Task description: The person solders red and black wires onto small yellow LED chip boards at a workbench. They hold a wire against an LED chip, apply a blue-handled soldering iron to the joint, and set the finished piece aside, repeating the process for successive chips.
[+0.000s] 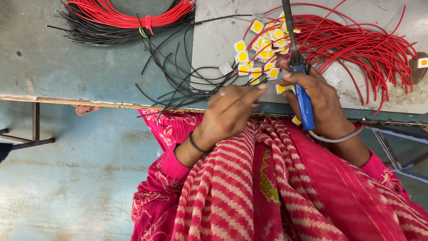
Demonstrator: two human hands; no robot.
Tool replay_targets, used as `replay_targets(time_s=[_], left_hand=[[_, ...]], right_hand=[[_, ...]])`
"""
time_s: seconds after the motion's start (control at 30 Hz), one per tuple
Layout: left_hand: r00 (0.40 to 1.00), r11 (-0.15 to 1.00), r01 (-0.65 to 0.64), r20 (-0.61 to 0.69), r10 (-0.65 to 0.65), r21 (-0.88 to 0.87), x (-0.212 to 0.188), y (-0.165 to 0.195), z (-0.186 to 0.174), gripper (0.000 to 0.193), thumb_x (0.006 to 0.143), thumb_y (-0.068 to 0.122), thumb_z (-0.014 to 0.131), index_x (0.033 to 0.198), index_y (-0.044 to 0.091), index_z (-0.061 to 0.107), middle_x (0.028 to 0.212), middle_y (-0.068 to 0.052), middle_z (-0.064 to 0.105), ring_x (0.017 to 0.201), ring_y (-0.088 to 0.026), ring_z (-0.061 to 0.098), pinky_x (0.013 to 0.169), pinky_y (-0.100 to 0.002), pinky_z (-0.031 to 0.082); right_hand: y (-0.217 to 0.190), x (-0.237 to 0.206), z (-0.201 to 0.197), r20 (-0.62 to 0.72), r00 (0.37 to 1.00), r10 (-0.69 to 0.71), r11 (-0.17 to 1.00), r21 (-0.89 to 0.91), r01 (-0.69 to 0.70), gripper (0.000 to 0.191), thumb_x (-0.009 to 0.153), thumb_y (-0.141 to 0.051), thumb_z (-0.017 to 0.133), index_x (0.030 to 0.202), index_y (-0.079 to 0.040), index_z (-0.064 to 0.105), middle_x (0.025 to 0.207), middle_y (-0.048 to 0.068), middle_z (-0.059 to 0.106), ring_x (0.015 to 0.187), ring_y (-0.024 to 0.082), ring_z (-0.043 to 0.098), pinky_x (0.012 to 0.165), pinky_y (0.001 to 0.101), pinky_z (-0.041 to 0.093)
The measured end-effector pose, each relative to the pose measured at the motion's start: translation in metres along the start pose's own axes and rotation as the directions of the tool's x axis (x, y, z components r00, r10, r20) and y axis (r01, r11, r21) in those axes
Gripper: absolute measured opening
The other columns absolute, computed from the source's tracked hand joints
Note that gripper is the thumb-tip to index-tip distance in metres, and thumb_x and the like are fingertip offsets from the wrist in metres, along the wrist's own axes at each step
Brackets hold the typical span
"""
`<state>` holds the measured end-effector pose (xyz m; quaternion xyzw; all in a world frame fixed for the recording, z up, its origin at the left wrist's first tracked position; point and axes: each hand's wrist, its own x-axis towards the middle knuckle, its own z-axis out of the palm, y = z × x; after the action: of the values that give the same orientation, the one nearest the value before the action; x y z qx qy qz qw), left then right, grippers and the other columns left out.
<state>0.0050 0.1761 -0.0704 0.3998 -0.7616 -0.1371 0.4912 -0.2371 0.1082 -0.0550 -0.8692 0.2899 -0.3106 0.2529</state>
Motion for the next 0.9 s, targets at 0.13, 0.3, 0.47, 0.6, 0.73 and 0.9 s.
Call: replay_targets(time_s=[0.13,0.3,0.47,0.6,0.73,0.9], left_hand=[[0.964,0.959,0.255,0.108,-0.243,-0.120,0.003,0.003,0.013,0.030,0.097,0.002,0.072,0.126,0.002,0.063,0.099,-0.013,0.071,0.080,-0.027,0.069,0.075,-0.039,0.056],[0.948,0.947,0.301,0.144,-0.284,-0.111,-0.001,-0.001,0.012,0.015,0.091,0.005,0.073,0.103,0.004,0.064,0.085,-0.010,0.067,0.072,-0.029,0.069,0.067,-0.039,0.055],[0.967,0.972,0.225,0.137,-0.214,-0.063,-0.003,-0.004,0.009,0.011,0.092,0.008,0.072,0.100,0.006,0.065,0.089,-0.008,0.069,0.072,-0.026,0.069,0.065,-0.038,0.056],[0.980,0.988,0.140,0.135,-0.148,0.067,-0.003,-0.002,0.006,0.011,0.092,0.012,0.076,0.098,0.008,0.067,0.096,-0.004,0.071,0.072,-0.023,0.069,0.062,-0.037,0.054],[0.983,0.983,0.073,0.156,-0.099,0.167,-0.004,-0.001,0.002,0.012,0.093,0.013,0.077,0.100,0.009,0.068,0.110,-0.002,0.074,0.068,-0.020,0.068,0.059,-0.034,0.052],[0.972,0.960,-0.018,0.229,-0.049,0.280,-0.006,-0.001,0.000,0.014,0.090,0.011,0.076,0.098,0.006,0.066,0.121,-0.005,0.073,0.055,-0.019,0.059,0.054,-0.033,0.050]], right_hand=[[0.000,0.001,0.008,-0.048,0.999,-0.008,1.000,-0.029,0.007,0.061,0.086,0.010,0.080,0.134,-0.006,0.048,0.140,0.019,0.065,0.107,0.031,0.072,0.095,0.0394,0.059],[-0.005,-0.007,0.019,-0.052,0.998,0.044,0.999,-0.021,-0.045,0.058,0.085,0.007,0.082,0.131,-0.005,0.049,0.137,0.020,0.067,0.102,0.028,0.072,0.087,0.0367,0.058],[-0.007,-0.012,0.018,-0.043,0.999,0.025,1.000,-0.014,-0.025,0.052,0.092,0.011,0.075,0.133,-0.006,0.047,0.139,0.019,0.066,0.112,0.028,0.074,0.093,0.0380,0.061],[-0.008,-0.013,0.022,-0.041,0.996,0.074,0.994,0.079,-0.071,0.052,0.093,0.012,0.074,0.133,-0.005,0.044,0.143,0.021,0.064,0.109,0.026,0.076,0.089,0.0328,0.063],[-0.009,-0.012,0.025,-0.043,0.997,0.070,0.993,0.099,-0.066,0.054,0.091,0.012,0.074,0.133,-0.005,0.044,0.145,0.023,0.062,0.109,0.025,0.076,0.088,0.0328,0.061],[-0.015,-0.008,0.028,-0.069,0.996,0.053,0.996,0.077,-0.048,0.056,0.090,0.011,0.076,0.134,-0.006,0.045,0.141,0.021,0.064,0.105,0.025,0.076,0.088,0.0340,0.060]])
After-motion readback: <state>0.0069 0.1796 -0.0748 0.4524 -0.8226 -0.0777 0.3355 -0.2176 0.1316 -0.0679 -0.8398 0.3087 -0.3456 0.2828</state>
